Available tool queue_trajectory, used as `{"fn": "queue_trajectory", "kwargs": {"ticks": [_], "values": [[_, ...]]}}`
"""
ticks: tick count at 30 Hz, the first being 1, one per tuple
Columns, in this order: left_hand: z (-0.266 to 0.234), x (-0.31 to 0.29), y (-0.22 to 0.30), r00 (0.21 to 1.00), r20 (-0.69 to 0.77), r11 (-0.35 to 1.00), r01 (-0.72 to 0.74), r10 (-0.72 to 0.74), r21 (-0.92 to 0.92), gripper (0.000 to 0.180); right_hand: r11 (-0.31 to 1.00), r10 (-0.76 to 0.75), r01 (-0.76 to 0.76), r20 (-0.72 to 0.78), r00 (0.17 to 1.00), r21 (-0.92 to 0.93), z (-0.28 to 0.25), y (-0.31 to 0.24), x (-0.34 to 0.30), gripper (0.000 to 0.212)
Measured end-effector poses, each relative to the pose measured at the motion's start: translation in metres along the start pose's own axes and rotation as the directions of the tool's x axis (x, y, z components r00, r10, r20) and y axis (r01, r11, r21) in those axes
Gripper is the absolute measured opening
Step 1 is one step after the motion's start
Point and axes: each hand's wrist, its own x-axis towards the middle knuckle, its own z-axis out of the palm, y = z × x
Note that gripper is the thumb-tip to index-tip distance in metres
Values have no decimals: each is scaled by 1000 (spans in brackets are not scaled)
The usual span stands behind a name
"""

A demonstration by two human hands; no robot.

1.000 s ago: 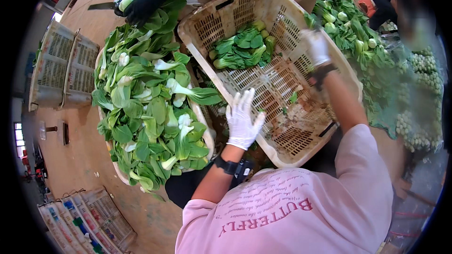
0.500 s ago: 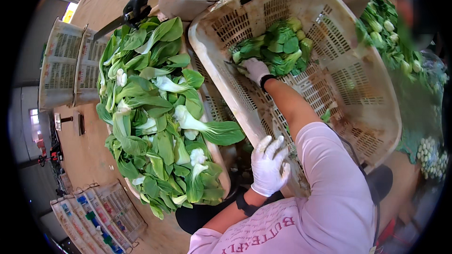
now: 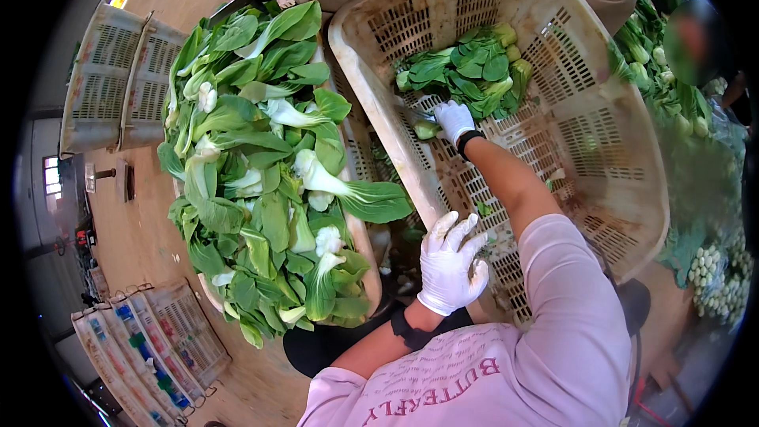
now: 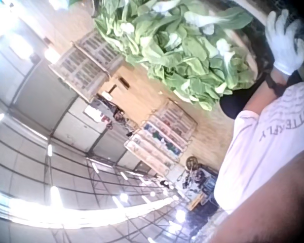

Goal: The person picks up bok choy plants one at a time, trims the root end and damaged leaves using a small knife, and places the cleaned vegetables into a plastic basket.

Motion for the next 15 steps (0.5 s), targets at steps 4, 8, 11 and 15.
{"fn": "queue_trajectory", "kwargs": {"ticks": [4,8,11,15], "values": [[2,-4,-2,1000,-23,1000,-19,19,11,37,988,-48,52,-34,998,145,-7,1,-35,45],[1,-2,1,997,-58,999,-52,53,13,31,416,110,-68,24,994,907,-37,37,-95,45],[2,-2,1,996,-75,998,-56,58,28,38,101,34,-43,40,999,994,-103,51,-148,32],[-2,-9,5,964,-267,1000,-7,4,-10,61,-20,43,244,-243,969,970,-197,15,-207,32]]}}
